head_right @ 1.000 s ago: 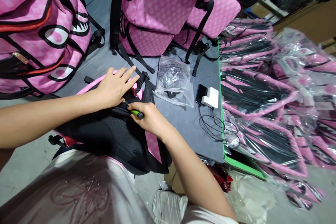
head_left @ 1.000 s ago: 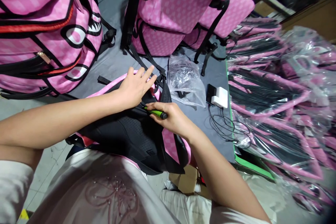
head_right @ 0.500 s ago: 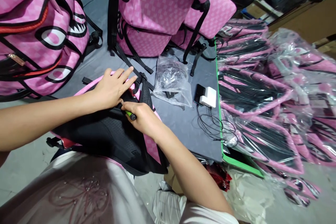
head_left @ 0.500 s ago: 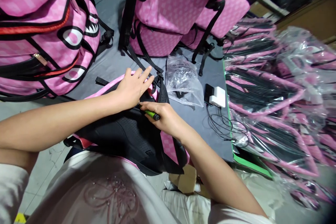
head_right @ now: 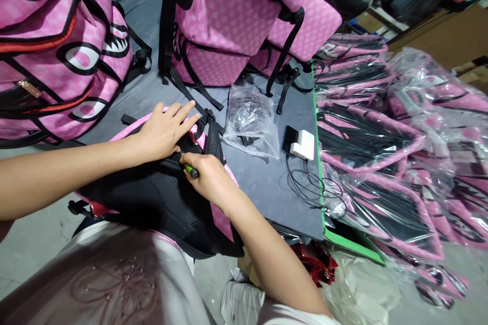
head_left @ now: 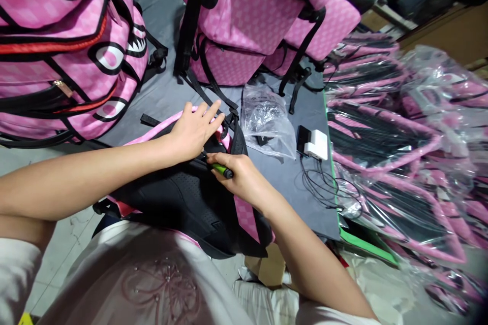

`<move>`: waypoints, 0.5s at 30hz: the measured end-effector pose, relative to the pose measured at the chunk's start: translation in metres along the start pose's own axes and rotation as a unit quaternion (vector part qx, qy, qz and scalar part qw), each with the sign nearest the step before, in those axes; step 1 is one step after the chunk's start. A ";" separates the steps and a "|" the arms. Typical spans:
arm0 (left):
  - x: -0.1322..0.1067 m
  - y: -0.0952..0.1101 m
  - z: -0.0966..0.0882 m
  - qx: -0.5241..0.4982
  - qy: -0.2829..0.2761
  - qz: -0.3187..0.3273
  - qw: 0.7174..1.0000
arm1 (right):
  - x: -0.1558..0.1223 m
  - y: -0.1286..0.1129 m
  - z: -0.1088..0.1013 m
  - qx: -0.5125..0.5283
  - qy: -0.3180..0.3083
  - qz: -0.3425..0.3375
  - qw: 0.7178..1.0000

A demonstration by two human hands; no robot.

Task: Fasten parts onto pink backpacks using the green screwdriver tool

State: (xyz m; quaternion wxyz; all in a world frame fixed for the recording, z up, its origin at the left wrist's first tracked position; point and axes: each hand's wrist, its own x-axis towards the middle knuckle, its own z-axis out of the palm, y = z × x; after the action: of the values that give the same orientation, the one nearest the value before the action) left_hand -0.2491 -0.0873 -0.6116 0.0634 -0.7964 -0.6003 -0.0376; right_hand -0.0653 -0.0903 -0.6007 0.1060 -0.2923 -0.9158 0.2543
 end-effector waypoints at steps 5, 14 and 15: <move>0.000 0.000 0.000 0.018 0.000 0.004 1.000 | -0.003 -0.001 0.003 -0.004 0.016 0.014 1.000; 0.002 -0.007 -0.011 0.015 -0.060 0.027 0.998 | -0.008 -0.005 0.003 -0.048 0.008 0.085 0.995; 0.003 -0.011 -0.015 0.014 -0.082 0.038 0.996 | -0.011 -0.006 0.003 -0.049 0.009 0.092 0.994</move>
State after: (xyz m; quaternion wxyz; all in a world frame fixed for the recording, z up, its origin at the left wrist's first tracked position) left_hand -0.2586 -0.0837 -0.5959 0.0260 -0.8179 -0.5735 0.0385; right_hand -0.0606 -0.1018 -0.6006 0.0760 -0.3828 -0.8953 0.2147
